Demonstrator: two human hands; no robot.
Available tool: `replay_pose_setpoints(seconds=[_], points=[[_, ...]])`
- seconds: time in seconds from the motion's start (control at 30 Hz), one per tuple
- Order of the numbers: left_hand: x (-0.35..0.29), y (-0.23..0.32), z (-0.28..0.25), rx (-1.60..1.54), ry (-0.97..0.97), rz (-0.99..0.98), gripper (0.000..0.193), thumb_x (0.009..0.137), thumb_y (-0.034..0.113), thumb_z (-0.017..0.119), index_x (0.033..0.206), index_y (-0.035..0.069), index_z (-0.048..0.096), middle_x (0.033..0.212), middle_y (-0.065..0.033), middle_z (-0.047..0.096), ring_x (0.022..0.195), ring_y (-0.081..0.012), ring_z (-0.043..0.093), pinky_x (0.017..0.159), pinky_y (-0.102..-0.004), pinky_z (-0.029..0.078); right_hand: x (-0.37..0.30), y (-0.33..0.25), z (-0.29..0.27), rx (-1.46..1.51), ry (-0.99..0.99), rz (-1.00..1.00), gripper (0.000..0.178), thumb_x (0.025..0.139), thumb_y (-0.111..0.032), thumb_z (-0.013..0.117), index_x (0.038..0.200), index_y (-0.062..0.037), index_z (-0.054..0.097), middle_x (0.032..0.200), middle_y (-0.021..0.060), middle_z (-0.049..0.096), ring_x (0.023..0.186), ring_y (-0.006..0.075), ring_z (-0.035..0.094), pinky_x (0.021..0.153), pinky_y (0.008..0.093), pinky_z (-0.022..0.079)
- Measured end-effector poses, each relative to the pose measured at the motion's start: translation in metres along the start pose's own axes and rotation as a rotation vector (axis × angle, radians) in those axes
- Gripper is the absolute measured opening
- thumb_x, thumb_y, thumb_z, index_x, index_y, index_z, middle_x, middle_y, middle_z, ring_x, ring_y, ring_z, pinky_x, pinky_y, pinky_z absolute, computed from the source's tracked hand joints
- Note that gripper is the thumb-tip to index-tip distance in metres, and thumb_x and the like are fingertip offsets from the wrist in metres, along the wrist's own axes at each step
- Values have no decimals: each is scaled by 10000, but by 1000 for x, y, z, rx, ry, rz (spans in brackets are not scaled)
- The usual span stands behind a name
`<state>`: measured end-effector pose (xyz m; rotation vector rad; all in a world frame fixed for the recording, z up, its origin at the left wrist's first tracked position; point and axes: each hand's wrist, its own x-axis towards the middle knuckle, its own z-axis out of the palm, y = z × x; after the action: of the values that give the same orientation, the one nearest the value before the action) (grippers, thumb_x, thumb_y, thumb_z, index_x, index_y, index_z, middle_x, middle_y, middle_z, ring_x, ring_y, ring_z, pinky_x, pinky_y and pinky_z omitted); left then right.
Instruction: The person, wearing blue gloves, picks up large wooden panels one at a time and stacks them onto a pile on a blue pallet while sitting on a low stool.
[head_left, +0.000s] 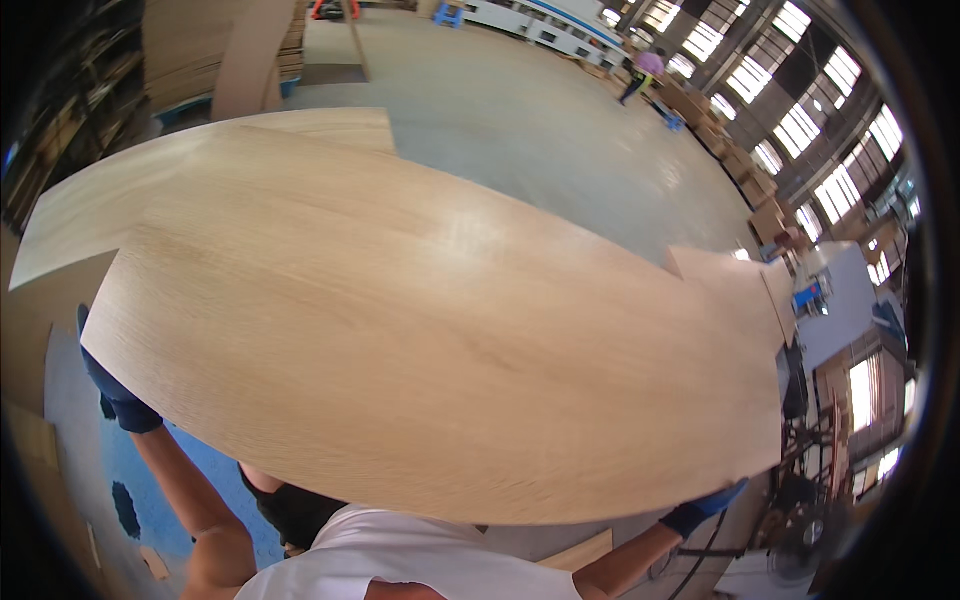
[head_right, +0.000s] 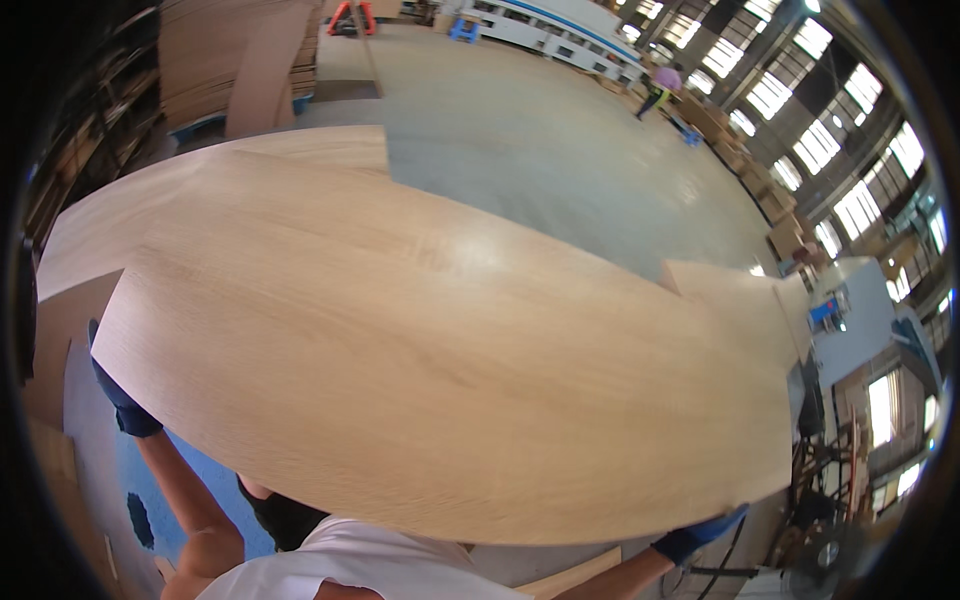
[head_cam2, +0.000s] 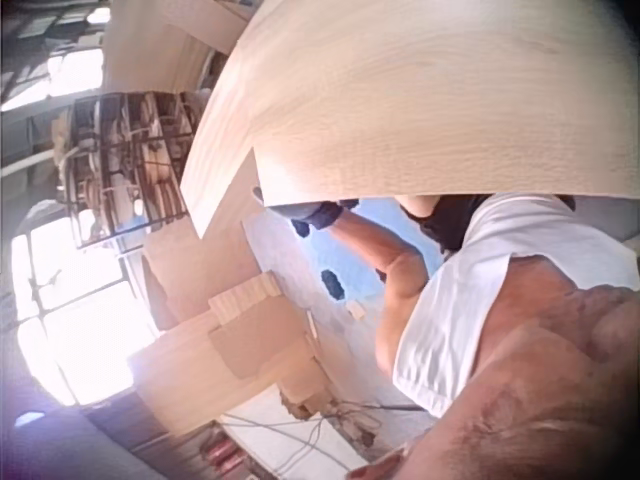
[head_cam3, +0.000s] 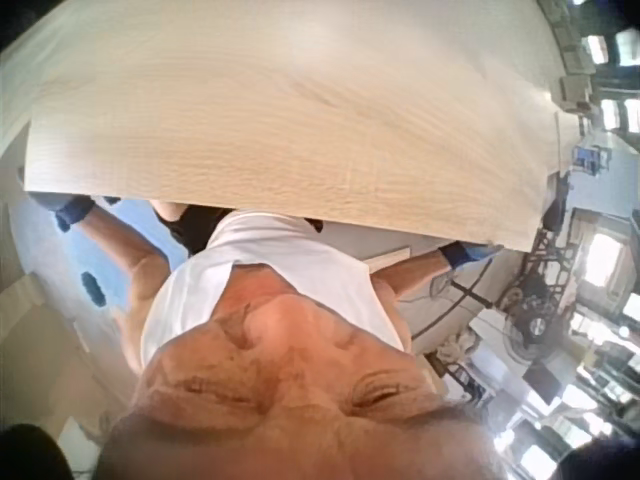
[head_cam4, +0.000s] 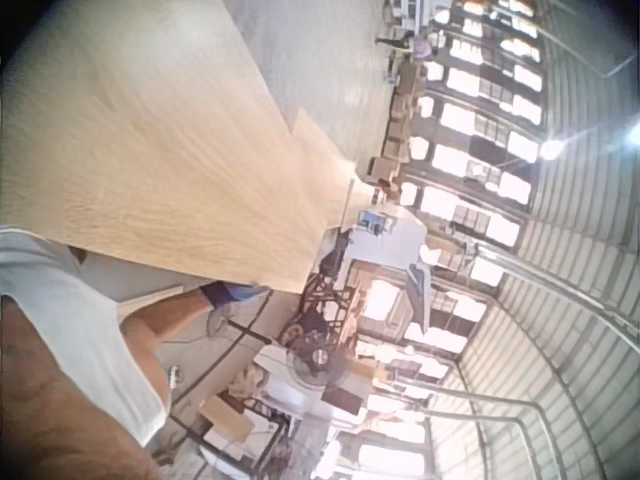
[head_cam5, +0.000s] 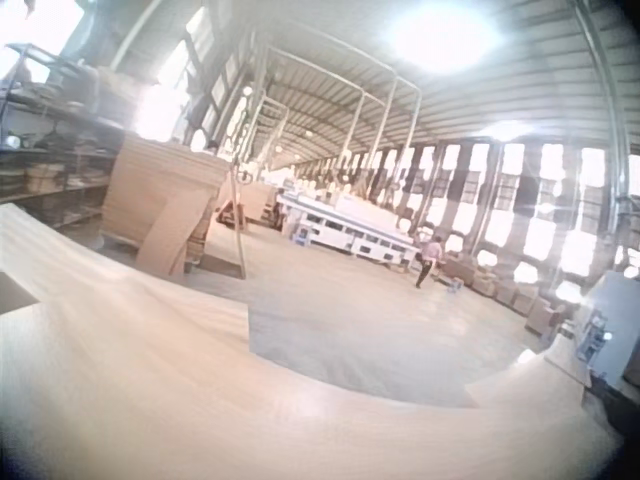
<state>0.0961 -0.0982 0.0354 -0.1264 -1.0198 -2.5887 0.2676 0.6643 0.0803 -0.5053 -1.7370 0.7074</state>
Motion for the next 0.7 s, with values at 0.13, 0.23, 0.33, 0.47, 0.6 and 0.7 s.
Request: replay_pose_setpoints(seconds=[0.13, 0.23, 0.33, 0.47, 0.6, 0.7], points=[[-24, 19, -52, 50, 51, 281, 469, 899, 347, 309, 1153, -21, 450, 1143, -157, 512, 1018, -282, 503, 871, -376, 396, -22, -24, 15, 601, -4, 337, 551, 876, -370, 360, 1263, 17, 294, 1287, 208, 330, 1108, 325, 412, 932, 446, 355], [-37, 30, -96, 13, 291, 226, 500, 882, 389, 338, 1144, -20, 457, 1127, -153, 518, 1000, -282, 505, 880, -371, 388, -51, -55, 50, 628, -131, 370, 552, 858, -370, 403, 1243, 19, 330, 1256, 209, 369, 1098, 322, 423, 922, 441, 365], [-32, 46, -147, 22, 652, 312, 521, 858, 401, 390, 1141, -33, 456, 1099, -164, 529, 982, -283, 522, 861, -361, 414, -69, -79, 92, 866, -254, 532, 549, 844, -362, 435, 1231, 19, 350, 1234, 206, 395, 1092, 319, 430, 914, 437, 372], [-18, 87, -206, 171, 882, 426, 478, 847, 340, 427, 1119, -50, 474, 1066, -172, 542, 981, -254, 529, 861, -357, 417, -112, -121, 171, 709, -293, 476, 490, 827, -317, 475, 1205, -13, 400, 1206, 157, 436, 1079, 293, 443, 898, 437, 377], [1, 106, -230, 176, 752, 409, 468, 846, 310, 424, 1142, -52, 448, 1091, -163, 529, 972, -258, 535, 859, -364, 423, -142, -186, 254, 1276, -659, 1004, 414, 823, -232, 496, 1177, -31, 421, 1146, 116, 488, 1052, 246, 464, 857, 388, 412], [28, 92, -229, 78, 551, 391, 441, 860, 275, 416, 1179, -29, 429, 1134, -157, 505, 1026, -257, 501, 897, -361, 395, -189, -223, 317, 1384, -868, 1050, 366, 825, -179, 501, 1163, -53, 439, 1062, 93, 550, 989, 222, 516, 843, 380, 424]])
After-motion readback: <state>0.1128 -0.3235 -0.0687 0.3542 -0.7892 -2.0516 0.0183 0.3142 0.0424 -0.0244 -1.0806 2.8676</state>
